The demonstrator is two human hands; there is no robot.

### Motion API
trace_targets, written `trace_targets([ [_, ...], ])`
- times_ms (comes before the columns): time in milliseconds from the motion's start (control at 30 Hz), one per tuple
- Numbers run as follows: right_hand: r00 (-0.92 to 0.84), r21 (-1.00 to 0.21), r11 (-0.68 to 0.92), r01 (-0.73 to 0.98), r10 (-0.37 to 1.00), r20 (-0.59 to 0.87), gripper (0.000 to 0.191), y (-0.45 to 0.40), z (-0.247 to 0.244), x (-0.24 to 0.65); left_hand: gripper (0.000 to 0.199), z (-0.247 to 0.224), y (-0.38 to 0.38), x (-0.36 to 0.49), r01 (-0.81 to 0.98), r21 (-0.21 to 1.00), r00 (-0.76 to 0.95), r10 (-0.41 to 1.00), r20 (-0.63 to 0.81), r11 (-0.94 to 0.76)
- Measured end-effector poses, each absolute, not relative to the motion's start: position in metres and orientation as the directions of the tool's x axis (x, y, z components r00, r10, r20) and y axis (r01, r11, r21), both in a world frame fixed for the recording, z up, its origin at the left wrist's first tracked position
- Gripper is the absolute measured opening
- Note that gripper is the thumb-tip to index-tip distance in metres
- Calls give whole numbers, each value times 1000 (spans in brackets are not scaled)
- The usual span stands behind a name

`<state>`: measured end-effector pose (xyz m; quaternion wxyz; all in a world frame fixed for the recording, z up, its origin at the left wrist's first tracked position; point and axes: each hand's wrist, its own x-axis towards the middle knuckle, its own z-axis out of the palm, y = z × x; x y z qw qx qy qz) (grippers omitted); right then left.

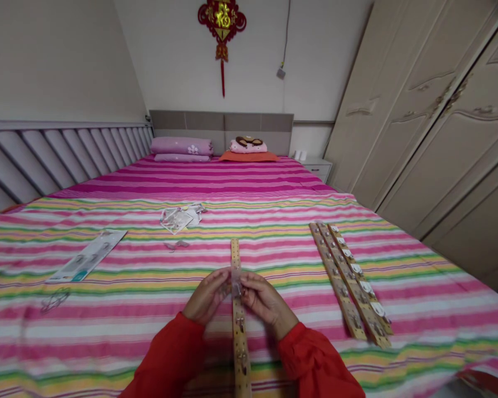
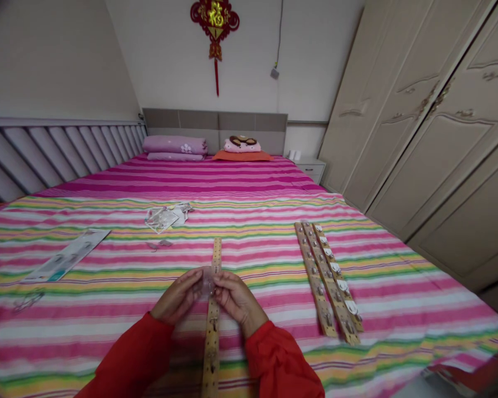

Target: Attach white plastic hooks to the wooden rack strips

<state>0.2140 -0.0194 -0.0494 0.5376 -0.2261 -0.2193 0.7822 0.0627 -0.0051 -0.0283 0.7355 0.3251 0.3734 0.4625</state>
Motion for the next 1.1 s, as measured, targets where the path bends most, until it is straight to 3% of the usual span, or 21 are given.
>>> trace_targets([
  [200,-105,-763,-198,-615,980,-170,19,13,-50,217,36,-27,15,70,-286,925,152,965,-213,249],
  [500,145,-901,-55,-431,981,-129,14,62,-58,216,30,-37,71,83,-188,968,30,986,-165,168],
  [767,205,-918,-62,-392,967,-153,12,87,-72,216,19,-53,101,93,-137,983,-38,991,-128,122],
  [1100,235,-919,-71,-387,957,-173,13,95,-79,212,28,-69,111,95,-121,982,-78,985,-156,146],
])
